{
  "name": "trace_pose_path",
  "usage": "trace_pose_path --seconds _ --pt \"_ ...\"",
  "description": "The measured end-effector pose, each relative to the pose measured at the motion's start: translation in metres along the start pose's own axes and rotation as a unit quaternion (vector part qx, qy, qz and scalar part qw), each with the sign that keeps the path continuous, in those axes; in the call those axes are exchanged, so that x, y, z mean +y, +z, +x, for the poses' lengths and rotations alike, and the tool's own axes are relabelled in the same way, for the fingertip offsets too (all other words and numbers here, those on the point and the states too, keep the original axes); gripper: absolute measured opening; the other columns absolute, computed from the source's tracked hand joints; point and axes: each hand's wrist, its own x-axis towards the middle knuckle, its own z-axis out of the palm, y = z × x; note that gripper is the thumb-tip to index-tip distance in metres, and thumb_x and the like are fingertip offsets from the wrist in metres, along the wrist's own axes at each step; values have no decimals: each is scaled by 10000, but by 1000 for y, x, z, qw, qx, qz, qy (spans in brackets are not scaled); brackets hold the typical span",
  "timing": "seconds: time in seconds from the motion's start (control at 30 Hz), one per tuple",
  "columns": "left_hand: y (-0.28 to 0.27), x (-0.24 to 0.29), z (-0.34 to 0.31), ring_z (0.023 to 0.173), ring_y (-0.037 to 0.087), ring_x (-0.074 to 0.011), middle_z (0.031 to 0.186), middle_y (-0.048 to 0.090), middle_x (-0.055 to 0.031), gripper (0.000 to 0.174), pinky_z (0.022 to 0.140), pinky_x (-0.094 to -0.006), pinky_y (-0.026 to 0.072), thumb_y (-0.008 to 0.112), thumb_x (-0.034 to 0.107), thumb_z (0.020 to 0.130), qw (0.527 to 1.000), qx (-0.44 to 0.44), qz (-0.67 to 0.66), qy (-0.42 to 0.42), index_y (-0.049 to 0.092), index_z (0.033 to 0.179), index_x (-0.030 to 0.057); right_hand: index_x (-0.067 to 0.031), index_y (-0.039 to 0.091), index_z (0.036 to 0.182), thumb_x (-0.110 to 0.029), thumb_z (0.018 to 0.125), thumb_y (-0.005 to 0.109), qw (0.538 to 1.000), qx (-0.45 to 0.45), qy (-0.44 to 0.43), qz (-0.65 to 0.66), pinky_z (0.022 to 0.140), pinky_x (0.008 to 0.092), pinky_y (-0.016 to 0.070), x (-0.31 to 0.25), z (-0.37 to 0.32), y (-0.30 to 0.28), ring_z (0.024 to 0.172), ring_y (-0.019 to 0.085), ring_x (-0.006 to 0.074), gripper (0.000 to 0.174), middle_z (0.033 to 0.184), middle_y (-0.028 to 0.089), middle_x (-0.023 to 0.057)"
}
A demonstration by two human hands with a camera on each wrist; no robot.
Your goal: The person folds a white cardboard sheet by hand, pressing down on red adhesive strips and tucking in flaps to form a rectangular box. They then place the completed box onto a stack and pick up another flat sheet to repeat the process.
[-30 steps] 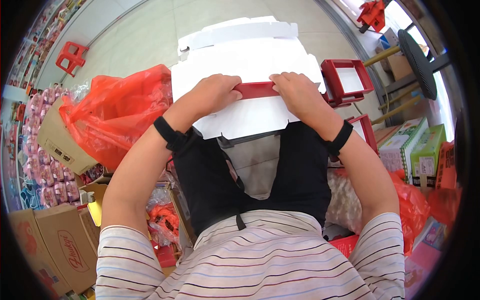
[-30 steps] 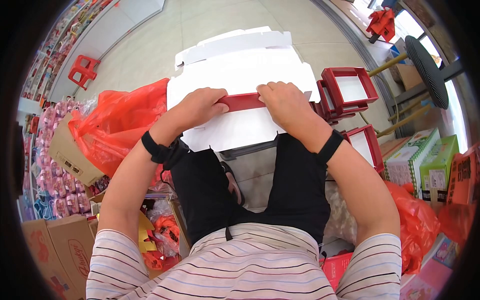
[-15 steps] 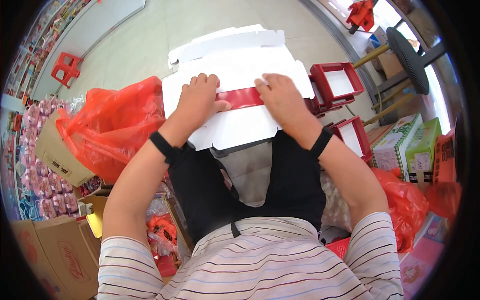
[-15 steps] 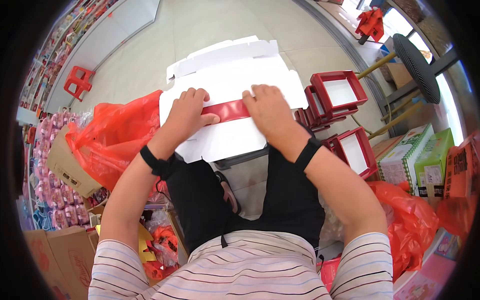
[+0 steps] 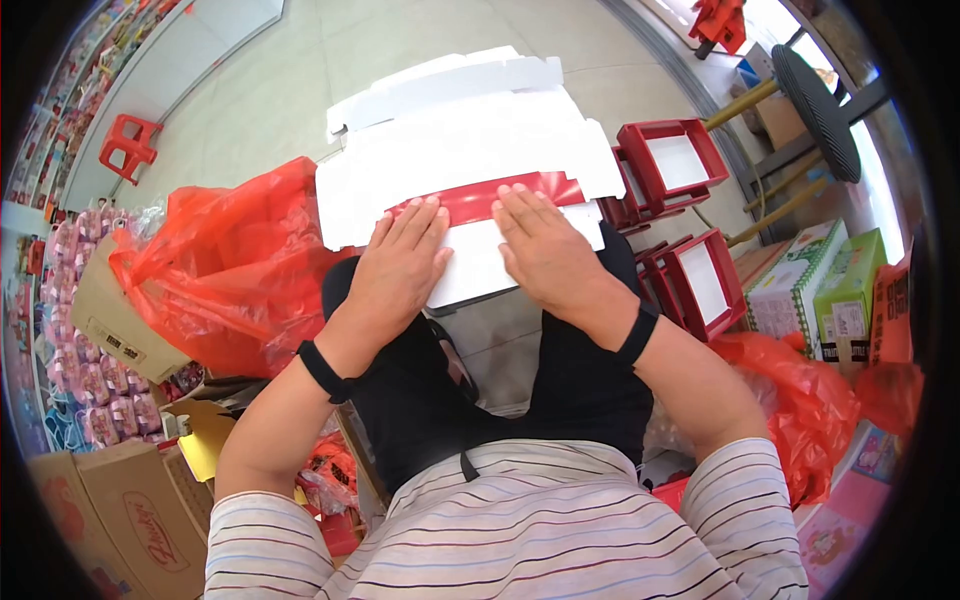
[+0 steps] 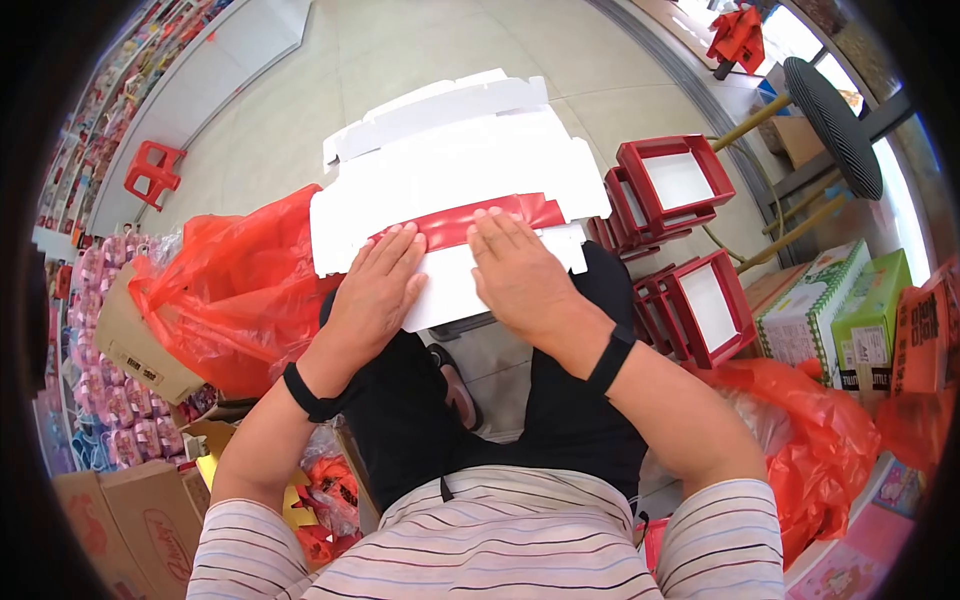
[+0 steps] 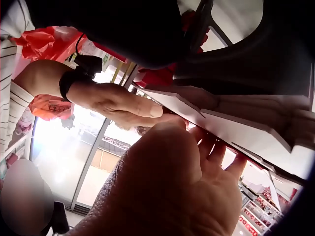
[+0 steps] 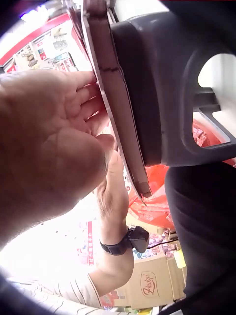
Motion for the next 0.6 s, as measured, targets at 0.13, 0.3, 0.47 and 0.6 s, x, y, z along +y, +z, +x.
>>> trace_pose_path --seconds 0.13,0.3,0.47,0.6 --pt "-2 -12 -16 1497 458 -372 1595 506 -193 489 1230 -516 366 576 248 1086 1000 8 12 -17 540 1512 10 121 588 1367 -165 979 626 1000 -2 12 -23 1215 504 411 10 -9 -9 1398 546 425 484 1440 585 297" --pt "2 3 -8 1519 429 -370 1612 492 -182 531 1225 -561 351 566 284 1089 999 0 44 -32 508 1542 13 138 574 1370 -140 967 642 1000 17 18 -16 1218 509 406 -1 -5 -4 1397 536 451 494 1444 571 313" --pt "9 7 -12 1520 424 -390 1619 491 -174 554 1222 -606 313 534 324 1100 994 -7 99 -41 490 1561 21 161 587 1341 -189 972 629 999 33 2 -1 1200 547 408 4 -10 -7 1379 547 458 510 1434 575 330" --pt "4 -4 -23 1484 460 -409 1582 509 -230 507 1232 -588 305 520 292 1105 992 -2 122 -44 520 1531 17 158 580 1348 -188 976 617 997 44 28 -52 1184 541 419 14 -18 -8 1380 540 455 509 1435 569 329"
